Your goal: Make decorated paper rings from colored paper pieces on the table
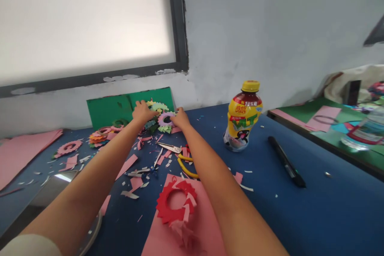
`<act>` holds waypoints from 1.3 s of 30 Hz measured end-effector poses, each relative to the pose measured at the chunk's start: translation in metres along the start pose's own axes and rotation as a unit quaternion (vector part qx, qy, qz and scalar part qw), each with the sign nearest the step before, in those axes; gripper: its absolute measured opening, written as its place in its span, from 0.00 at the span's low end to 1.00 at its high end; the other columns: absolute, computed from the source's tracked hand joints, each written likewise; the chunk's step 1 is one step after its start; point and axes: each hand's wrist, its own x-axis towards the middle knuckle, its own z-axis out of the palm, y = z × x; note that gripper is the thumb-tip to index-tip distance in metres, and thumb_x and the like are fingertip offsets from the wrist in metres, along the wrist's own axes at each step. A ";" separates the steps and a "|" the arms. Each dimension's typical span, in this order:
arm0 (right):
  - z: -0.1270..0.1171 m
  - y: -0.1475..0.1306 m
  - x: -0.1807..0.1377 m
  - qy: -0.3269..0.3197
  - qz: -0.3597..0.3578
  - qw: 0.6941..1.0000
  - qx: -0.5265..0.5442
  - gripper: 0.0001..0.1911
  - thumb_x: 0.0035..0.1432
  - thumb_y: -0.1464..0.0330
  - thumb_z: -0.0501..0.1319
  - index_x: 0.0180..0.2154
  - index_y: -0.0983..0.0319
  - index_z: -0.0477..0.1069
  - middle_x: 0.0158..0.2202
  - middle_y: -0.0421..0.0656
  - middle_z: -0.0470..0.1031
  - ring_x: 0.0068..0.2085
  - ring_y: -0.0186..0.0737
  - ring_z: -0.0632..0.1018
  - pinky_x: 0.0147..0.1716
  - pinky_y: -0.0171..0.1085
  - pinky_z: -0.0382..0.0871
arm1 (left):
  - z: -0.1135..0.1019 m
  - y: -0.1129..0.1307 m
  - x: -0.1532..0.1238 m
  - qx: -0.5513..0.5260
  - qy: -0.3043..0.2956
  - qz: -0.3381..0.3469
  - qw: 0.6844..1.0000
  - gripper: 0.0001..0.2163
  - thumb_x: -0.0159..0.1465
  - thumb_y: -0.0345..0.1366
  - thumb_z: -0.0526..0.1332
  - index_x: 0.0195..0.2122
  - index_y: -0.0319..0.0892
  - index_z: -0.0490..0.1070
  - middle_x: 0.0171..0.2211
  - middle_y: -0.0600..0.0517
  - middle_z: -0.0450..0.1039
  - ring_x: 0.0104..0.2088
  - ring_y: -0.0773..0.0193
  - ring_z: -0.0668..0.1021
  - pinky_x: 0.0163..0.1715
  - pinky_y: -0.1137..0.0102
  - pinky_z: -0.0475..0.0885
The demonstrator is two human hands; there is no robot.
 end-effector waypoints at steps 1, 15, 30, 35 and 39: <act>0.001 0.002 0.001 0.003 -0.003 1.000 0.018 0.17 0.60 0.65 0.56 0.49 0.64 0.63 0.48 0.46 0.67 0.43 0.40 0.72 0.40 0.45 0.69 | 0.001 0.000 0.000 0.001 0.003 0.004 1.000 0.33 0.47 0.45 0.67 0.51 0.35 0.59 0.51 0.34 0.60 0.49 0.43 0.70 0.42 0.59 0.69; -0.002 -0.010 -0.003 0.025 -0.112 0.984 0.139 0.15 0.52 0.71 0.60 0.43 0.65 0.66 0.39 0.43 0.70 0.38 0.37 0.72 0.38 0.41 0.67 | 0.004 -0.005 0.005 -0.019 0.033 0.005 0.999 0.18 0.54 0.38 0.57 0.45 0.37 0.65 0.46 0.35 0.67 0.44 0.43 0.74 0.39 0.58 0.69; -0.037 -0.067 -0.027 0.054 -0.262 0.943 0.199 0.08 0.43 0.68 0.56 0.30 0.61 0.62 0.25 0.36 0.65 0.29 0.35 0.67 0.31 0.34 0.61 | -0.069 -0.001 0.000 -0.168 -0.021 0.089 0.982 0.16 0.49 0.29 0.58 0.40 0.37 0.67 0.22 0.52 0.71 0.24 0.62 0.75 0.26 0.72 0.68; -0.054 -0.084 -0.039 0.058 -0.281 0.934 0.215 0.07 0.44 0.70 0.57 0.30 0.62 0.62 0.25 0.36 0.66 0.29 0.35 0.68 0.31 0.34 0.62 | -0.092 0.002 -0.009 -0.248 -0.020 0.114 0.962 0.10 0.50 0.29 0.56 0.35 0.38 0.68 0.20 0.54 0.69 0.20 0.67 0.73 0.20 0.75 0.67; -0.067 -0.096 -0.048 0.062 -0.298 0.926 0.223 0.06 0.47 0.70 0.57 0.30 0.61 0.63 0.25 0.37 0.67 0.29 0.36 0.70 0.32 0.34 0.63 | -0.106 0.002 -0.014 -0.286 0.001 0.128 0.950 0.10 0.50 0.29 0.56 0.34 0.38 0.68 0.21 0.54 0.69 0.21 0.66 0.73 0.22 0.73 0.68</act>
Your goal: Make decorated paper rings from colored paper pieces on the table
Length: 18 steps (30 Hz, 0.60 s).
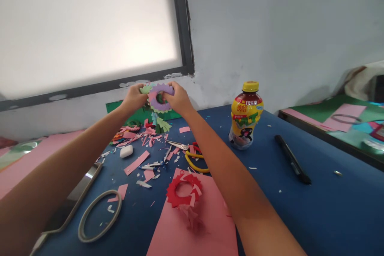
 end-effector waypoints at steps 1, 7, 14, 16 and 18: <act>-0.002 -0.004 0.000 -0.001 -0.007 1.000 0.002 0.05 0.47 0.70 0.58 0.30 0.61 0.63 0.25 0.37 0.68 0.30 0.36 0.70 0.32 0.35 0.63 | -0.003 0.002 -0.001 -0.005 0.006 0.004 1.000 0.10 0.50 0.29 0.56 0.34 0.38 0.68 0.21 0.54 0.69 0.21 0.66 0.73 0.23 0.73 0.68; -0.011 -0.023 -0.001 -0.036 -0.022 0.999 -0.009 0.06 0.50 0.67 0.59 0.30 0.62 0.64 0.25 0.38 0.68 0.28 0.35 0.69 0.29 0.34 0.61 | -0.016 0.015 -0.008 -0.013 0.036 0.026 0.999 0.07 0.49 0.29 0.58 0.31 0.38 0.68 0.22 0.54 0.68 0.25 0.64 0.73 0.27 0.71 0.69; -0.019 -0.041 -0.005 -0.029 -0.017 0.999 -0.039 0.09 0.50 0.63 0.59 0.27 0.61 0.62 0.22 0.35 0.61 0.25 0.31 0.64 0.24 0.32 0.57 | -0.024 0.019 -0.018 -0.019 0.037 0.031 0.999 0.07 0.49 0.28 0.58 0.31 0.38 0.68 0.21 0.53 0.68 0.26 0.62 0.74 0.28 0.70 0.70; -0.022 -0.044 -0.005 -0.030 -0.016 0.999 -0.031 0.10 0.51 0.62 0.59 0.27 0.61 0.62 0.23 0.35 0.60 0.25 0.31 0.63 0.24 0.32 0.57 | -0.024 0.019 -0.020 -0.023 0.030 0.029 0.999 0.06 0.49 0.28 0.58 0.30 0.38 0.68 0.20 0.54 0.68 0.24 0.63 0.74 0.26 0.70 0.70; -0.025 -0.044 -0.006 -0.032 -0.010 0.999 -0.019 0.10 0.51 0.61 0.58 0.28 0.61 0.62 0.23 0.36 0.60 0.25 0.31 0.63 0.23 0.32 0.57 | -0.025 0.019 -0.021 -0.027 0.021 0.025 0.999 0.05 0.50 0.28 0.58 0.29 0.39 0.67 0.20 0.54 0.68 0.23 0.63 0.75 0.25 0.70 0.70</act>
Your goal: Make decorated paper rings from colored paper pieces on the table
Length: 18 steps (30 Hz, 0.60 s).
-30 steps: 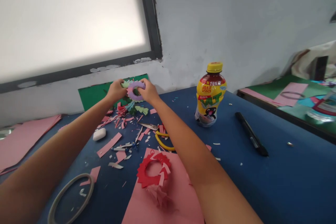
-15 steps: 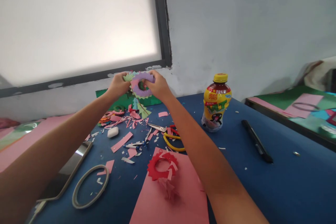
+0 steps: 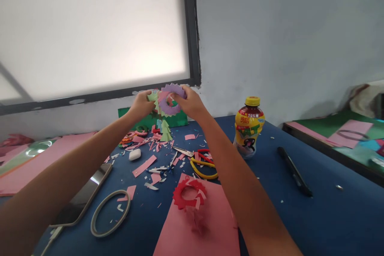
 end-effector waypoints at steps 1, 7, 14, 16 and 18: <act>-0.001 0.001 0.000 0.001 0.004 1.000 0.004 0.10 0.52 0.61 0.58 0.29 0.61 0.62 0.23 0.36 0.60 0.25 0.31 0.63 0.23 0.32 0.57 | 0.000 0.000 0.000 -0.002 -0.002 -0.002 1.000 0.05 0.50 0.28 0.57 0.29 0.39 0.67 0.20 0.54 0.68 0.23 0.63 0.75 0.24 0.70 0.70; -0.007 0.015 0.002 0.018 0.013 1.000 -0.011 0.11 0.52 0.59 0.57 0.30 0.61 0.63 0.24 0.36 0.60 0.25 0.31 0.63 0.23 0.32 0.58 | -0.005 -0.001 0.000 -0.009 -0.003 -0.008 1.000 0.06 0.50 0.28 0.57 0.30 0.39 0.67 0.22 0.52 0.70 0.22 0.61 0.76 0.23 0.69 0.70; -0.011 0.031 0.003 0.037 0.044 0.998 -0.028 0.11 0.51 0.59 0.57 0.31 0.60 0.64 0.25 0.37 0.62 0.27 0.33 0.65 0.25 0.33 0.60 | -0.007 -0.008 0.000 -0.040 -0.004 0.005 0.999 0.05 0.50 0.29 0.58 0.29 0.38 0.68 0.23 0.51 0.71 0.26 0.61 0.77 0.24 0.70 0.71; -0.013 0.035 0.003 0.037 0.054 0.997 -0.029 0.11 0.51 0.59 0.57 0.31 0.60 0.63 0.25 0.37 0.62 0.27 0.34 0.65 0.25 0.33 0.60 | -0.008 -0.010 -0.001 -0.058 -0.013 0.015 0.998 0.06 0.50 0.29 0.58 0.30 0.38 0.68 0.25 0.51 0.72 0.26 0.61 0.76 0.25 0.70 0.71; -0.015 0.037 0.003 0.038 0.061 0.997 -0.029 0.11 0.51 0.59 0.57 0.30 0.60 0.63 0.25 0.37 0.61 0.27 0.34 0.65 0.25 0.33 0.60 | -0.008 -0.011 -0.002 -0.078 -0.028 0.026 0.996 0.07 0.49 0.30 0.58 0.31 0.38 0.69 0.26 0.51 0.73 0.26 0.62 0.76 0.25 0.71 0.71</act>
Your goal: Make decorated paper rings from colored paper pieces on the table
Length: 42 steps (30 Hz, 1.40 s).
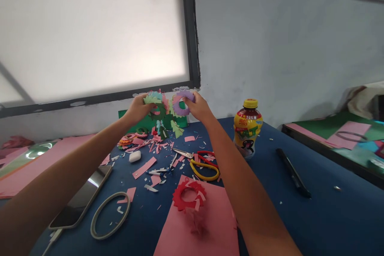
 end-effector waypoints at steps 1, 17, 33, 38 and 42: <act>-0.001 0.001 0.000 0.001 0.002 1.000 0.001 0.11 0.51 0.59 0.57 0.30 0.60 0.63 0.25 0.37 0.61 0.27 0.34 0.65 0.25 0.33 0.61 | 0.000 0.000 -0.001 -0.010 -0.009 0.005 1.000 0.08 0.49 0.30 0.57 0.31 0.38 0.69 0.26 0.51 0.73 0.26 0.63 0.76 0.25 0.71 0.72; -0.009 -0.014 0.001 0.003 0.016 0.996 0.082 0.12 0.54 0.58 0.55 0.31 0.60 0.61 0.29 0.39 0.65 0.24 0.30 0.67 0.22 0.31 0.65 | -0.010 0.023 -0.017 -0.096 -0.062 0.060 0.992 0.09 0.44 0.29 0.53 0.27 0.38 0.68 0.25 0.53 0.72 0.27 0.63 0.76 0.30 0.68 0.73; -0.015 -0.019 -0.001 0.023 -0.065 0.998 0.003 0.10 0.52 0.62 0.57 0.34 0.60 0.61 0.27 0.37 0.62 0.28 0.32 0.65 0.27 0.32 0.61 | -0.013 0.015 -0.016 -0.066 -0.042 0.039 0.996 0.09 0.47 0.32 0.56 0.30 0.38 0.70 0.28 0.53 0.73 0.27 0.64 0.76 0.26 0.71 0.73; -0.017 -0.020 -0.003 -0.012 -0.058 0.997 -0.051 0.13 0.51 0.60 0.57 0.36 0.60 0.60 0.28 0.38 0.64 0.28 0.34 0.66 0.26 0.33 0.58 | -0.012 0.006 -0.014 -0.017 -0.038 0.003 0.999 0.10 0.49 0.35 0.57 0.32 0.38 0.70 0.27 0.52 0.74 0.26 0.63 0.76 0.23 0.72 0.71; -0.018 -0.023 -0.007 -0.073 -0.066 0.990 -0.100 0.12 0.50 0.59 0.58 0.32 0.61 0.62 0.25 0.37 0.64 0.26 0.34 0.65 0.25 0.33 0.56 | -0.009 -0.003 -0.013 0.041 -0.020 -0.055 0.997 0.11 0.48 0.35 0.57 0.32 0.38 0.71 0.26 0.52 0.74 0.24 0.64 0.74 0.23 0.72 0.68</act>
